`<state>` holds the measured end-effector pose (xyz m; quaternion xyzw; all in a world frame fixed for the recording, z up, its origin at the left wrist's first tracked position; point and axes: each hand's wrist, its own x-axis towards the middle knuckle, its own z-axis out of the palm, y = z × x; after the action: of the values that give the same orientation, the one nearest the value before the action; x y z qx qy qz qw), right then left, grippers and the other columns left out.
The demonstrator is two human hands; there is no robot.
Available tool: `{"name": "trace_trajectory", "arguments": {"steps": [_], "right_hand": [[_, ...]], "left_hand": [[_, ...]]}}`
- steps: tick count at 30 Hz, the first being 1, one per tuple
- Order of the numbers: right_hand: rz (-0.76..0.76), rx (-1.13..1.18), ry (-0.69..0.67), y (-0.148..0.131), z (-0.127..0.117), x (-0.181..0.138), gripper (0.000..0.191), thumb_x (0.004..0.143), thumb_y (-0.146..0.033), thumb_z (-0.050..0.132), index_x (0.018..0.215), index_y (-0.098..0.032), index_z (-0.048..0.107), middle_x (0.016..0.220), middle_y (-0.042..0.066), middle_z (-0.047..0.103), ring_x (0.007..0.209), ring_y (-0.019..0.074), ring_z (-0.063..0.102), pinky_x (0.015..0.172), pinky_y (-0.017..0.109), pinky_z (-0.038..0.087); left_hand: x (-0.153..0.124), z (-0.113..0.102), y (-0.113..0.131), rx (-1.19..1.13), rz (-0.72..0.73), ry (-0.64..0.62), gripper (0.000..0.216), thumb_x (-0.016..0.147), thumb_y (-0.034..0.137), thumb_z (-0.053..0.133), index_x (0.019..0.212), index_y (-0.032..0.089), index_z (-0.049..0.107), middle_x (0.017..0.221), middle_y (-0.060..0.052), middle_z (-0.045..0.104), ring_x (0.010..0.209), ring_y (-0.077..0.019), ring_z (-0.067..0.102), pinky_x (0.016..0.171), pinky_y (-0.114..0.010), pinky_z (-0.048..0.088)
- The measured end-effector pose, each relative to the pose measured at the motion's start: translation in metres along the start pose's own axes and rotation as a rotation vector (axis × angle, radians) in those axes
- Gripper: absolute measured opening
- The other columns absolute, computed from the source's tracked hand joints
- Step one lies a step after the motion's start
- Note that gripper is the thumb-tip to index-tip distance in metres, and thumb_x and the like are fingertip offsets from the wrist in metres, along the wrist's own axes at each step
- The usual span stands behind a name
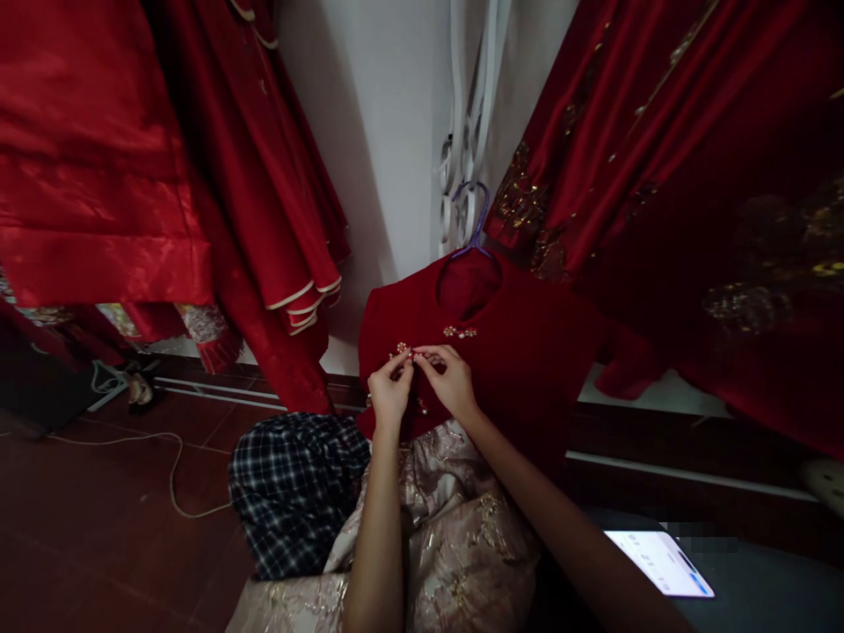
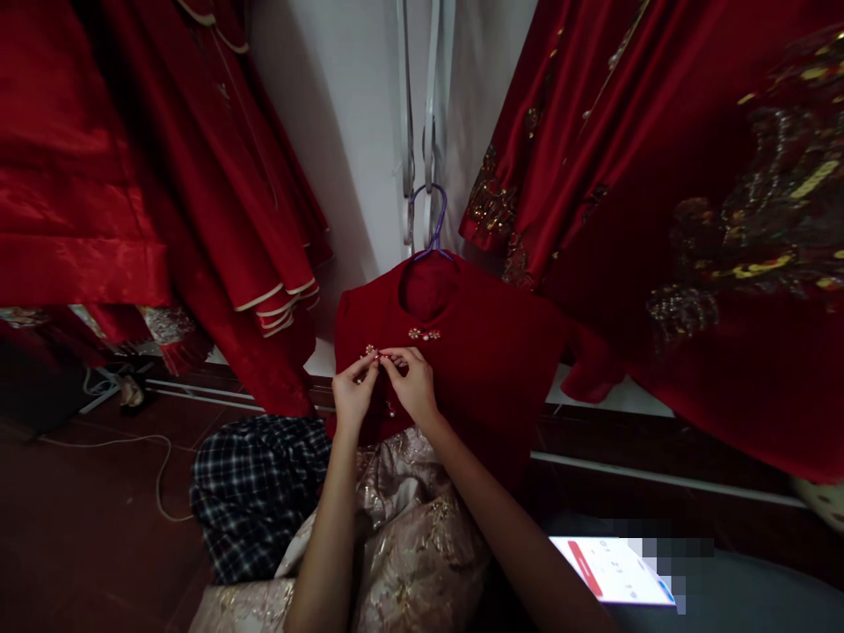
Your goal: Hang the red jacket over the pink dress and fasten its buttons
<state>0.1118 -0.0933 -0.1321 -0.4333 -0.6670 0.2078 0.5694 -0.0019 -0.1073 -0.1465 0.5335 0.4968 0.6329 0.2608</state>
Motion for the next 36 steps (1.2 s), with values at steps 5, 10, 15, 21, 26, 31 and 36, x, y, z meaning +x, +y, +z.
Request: {"name": "trace_trajectory", "arguments": {"steps": [5,10,15,21,26,31,36], "right_hand": [[-0.037,-0.125,-0.106,0.004,0.002,0.000,0.021,0.084,-0.032,0.048,0.097,-0.021,0.062,0.090,0.006,0.059,0.078,0.0163,0.059,0.074,0.031,0.050],[-0.100,-0.214,-0.125,0.006,0.004,-0.001,0.021,0.087,-0.027,0.043,0.098,-0.022,0.059,0.094,0.007,0.058,0.083,0.0178,0.058,0.080,0.032,0.048],[-0.094,-0.224,-0.070,0.003,0.004,-0.005,0.020,0.088,-0.028,0.042,0.097,-0.021,0.058,0.092,0.007,0.057,0.083,0.0175,0.058,0.080,0.031,0.047],[-0.064,-0.238,-0.080,0.000,0.007,0.000,0.018,0.088,-0.028,0.042,0.093,-0.019,0.056,0.091,0.007,0.058,0.082,0.0172,0.059,0.079,0.031,0.048],[0.177,0.044,-0.230,0.001,-0.017,0.002,0.021,0.089,-0.030,0.038,0.104,-0.020,0.051,0.097,0.007,0.062,0.081,0.0142,0.063,0.077,0.032,0.051],[0.390,0.094,-0.536,0.003,-0.077,-0.026,0.025,0.090,-0.031,0.034,0.098,-0.020,0.055,0.103,0.008,0.062,0.078,0.0135,0.063,0.067,0.029,0.051],[0.363,-0.176,-0.670,0.017,-0.080,-0.048,0.023,0.085,-0.033,0.044,0.096,-0.018,0.056,0.089,0.007,0.064,0.073,0.0142,0.060,0.069,0.029,0.047]], "left_hand": [[0.000,-0.004,0.001,0.065,0.008,-0.025,0.029,0.079,0.031,0.056,0.103,0.019,0.066,0.100,-0.005,0.069,0.087,-0.0165,0.065,0.086,-0.032,0.050],[-0.002,-0.001,0.000,0.133,0.038,-0.003,0.027,0.082,0.030,0.052,0.103,0.019,0.065,0.100,-0.005,0.068,0.091,-0.0158,0.064,0.088,-0.030,0.048],[-0.002,-0.002,-0.003,0.143,0.071,-0.021,0.023,0.085,0.029,0.047,0.101,0.018,0.061,0.100,-0.005,0.067,0.094,-0.0145,0.062,0.089,-0.029,0.045],[0.001,-0.003,-0.006,0.242,0.160,-0.032,0.017,0.085,0.028,0.047,0.092,0.018,0.059,0.097,-0.006,0.063,0.094,-0.0160,0.057,0.089,-0.031,0.043],[0.004,-0.006,-0.010,0.142,0.104,-0.088,0.018,0.086,0.018,0.040,0.104,0.016,0.045,0.096,-0.008,0.056,0.087,-0.0132,0.056,0.082,-0.029,0.045],[0.000,-0.027,-0.004,0.430,0.119,-0.448,0.021,0.075,0.007,0.043,0.088,0.019,0.054,0.090,-0.004,0.055,0.091,-0.0157,0.051,0.091,-0.032,0.038],[-0.013,-0.031,-0.007,0.732,-0.004,-0.772,0.045,0.060,0.014,0.063,0.103,0.022,0.055,0.098,-0.006,0.046,0.098,-0.0229,0.045,0.089,-0.034,0.038]]}}
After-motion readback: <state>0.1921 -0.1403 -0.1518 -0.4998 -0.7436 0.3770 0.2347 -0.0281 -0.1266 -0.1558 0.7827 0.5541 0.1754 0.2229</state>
